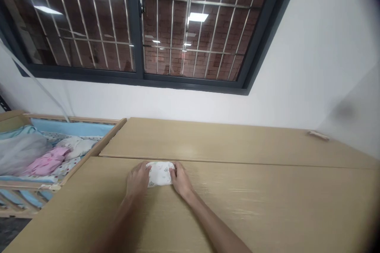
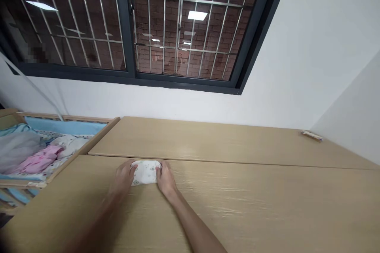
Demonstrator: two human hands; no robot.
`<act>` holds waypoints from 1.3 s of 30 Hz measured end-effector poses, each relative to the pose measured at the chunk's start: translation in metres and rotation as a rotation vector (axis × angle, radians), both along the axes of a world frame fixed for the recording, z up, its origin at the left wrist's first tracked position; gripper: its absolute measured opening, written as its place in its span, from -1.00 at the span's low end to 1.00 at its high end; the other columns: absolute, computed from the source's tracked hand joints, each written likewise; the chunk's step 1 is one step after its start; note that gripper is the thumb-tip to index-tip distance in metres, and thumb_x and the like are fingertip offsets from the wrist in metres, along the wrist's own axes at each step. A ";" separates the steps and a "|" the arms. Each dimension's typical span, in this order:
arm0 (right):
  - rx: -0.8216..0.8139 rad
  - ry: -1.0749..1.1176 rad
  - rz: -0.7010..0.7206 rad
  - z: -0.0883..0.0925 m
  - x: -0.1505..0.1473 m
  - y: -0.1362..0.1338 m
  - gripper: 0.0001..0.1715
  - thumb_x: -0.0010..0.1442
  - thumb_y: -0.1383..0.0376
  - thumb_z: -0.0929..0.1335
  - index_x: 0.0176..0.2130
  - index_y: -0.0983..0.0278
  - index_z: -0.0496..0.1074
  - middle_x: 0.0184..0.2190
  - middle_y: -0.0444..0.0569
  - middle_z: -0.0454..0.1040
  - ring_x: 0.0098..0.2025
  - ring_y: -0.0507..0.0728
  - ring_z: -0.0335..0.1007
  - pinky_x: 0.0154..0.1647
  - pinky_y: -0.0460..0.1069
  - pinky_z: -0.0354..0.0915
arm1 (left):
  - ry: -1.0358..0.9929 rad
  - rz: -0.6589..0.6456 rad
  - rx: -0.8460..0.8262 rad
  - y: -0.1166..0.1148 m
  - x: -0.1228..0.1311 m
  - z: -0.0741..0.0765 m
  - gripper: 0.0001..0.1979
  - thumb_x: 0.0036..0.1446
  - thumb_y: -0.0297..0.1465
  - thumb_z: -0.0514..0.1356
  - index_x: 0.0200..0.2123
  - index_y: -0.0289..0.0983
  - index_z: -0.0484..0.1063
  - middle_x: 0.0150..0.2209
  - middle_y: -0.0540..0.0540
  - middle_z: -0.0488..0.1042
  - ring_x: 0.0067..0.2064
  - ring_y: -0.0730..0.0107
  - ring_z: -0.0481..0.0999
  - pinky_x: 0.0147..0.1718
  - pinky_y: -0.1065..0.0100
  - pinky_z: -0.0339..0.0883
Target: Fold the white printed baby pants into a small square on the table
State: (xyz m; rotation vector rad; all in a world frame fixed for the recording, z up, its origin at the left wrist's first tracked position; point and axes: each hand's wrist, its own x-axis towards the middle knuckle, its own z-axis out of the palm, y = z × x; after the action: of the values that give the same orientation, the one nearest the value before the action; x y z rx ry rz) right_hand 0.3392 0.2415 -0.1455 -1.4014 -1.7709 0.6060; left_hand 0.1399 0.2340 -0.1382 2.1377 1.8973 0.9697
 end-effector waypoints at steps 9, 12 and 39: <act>0.105 0.003 -0.123 -0.019 -0.001 0.004 -0.66 0.36 0.27 0.25 0.07 0.34 0.38 -0.08 0.17 0.52 -0.03 0.25 0.47 0.02 0.12 0.40 | 0.063 0.173 0.176 -0.008 0.021 -0.024 -0.64 0.42 -0.33 -0.09 0.08 -0.33 0.39 -0.01 -0.35 0.51 0.06 -0.03 0.49 0.06 0.00 0.34; 0.282 -0.241 -0.103 -0.009 -0.008 -0.003 -0.52 0.40 0.29 0.19 0.25 0.33 0.29 0.21 0.26 0.36 0.23 0.31 0.30 0.21 0.22 0.27 | 0.034 0.034 0.273 -0.017 0.033 -0.030 -0.52 0.44 -0.22 -0.09 0.31 -0.30 0.15 0.24 -0.32 0.36 0.25 0.04 0.35 0.18 0.03 0.29; 0.150 -0.426 0.339 -0.001 0.015 -0.006 -0.15 0.33 0.20 0.28 0.46 0.33 -0.04 0.43 0.17 0.07 0.46 0.29 -0.05 0.43 0.25 0.03 | 0.172 -0.168 0.131 -0.020 -0.011 -0.040 -0.26 0.27 -0.03 0.11 0.35 -0.36 0.12 0.34 -0.38 0.24 0.37 -0.04 0.22 0.29 -0.06 0.08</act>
State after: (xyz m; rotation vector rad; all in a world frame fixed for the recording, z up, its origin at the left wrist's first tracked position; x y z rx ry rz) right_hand 0.3544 0.2351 -0.1468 -1.1959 -2.3702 0.3495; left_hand 0.1289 0.2144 -0.1785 2.4827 1.7304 0.9270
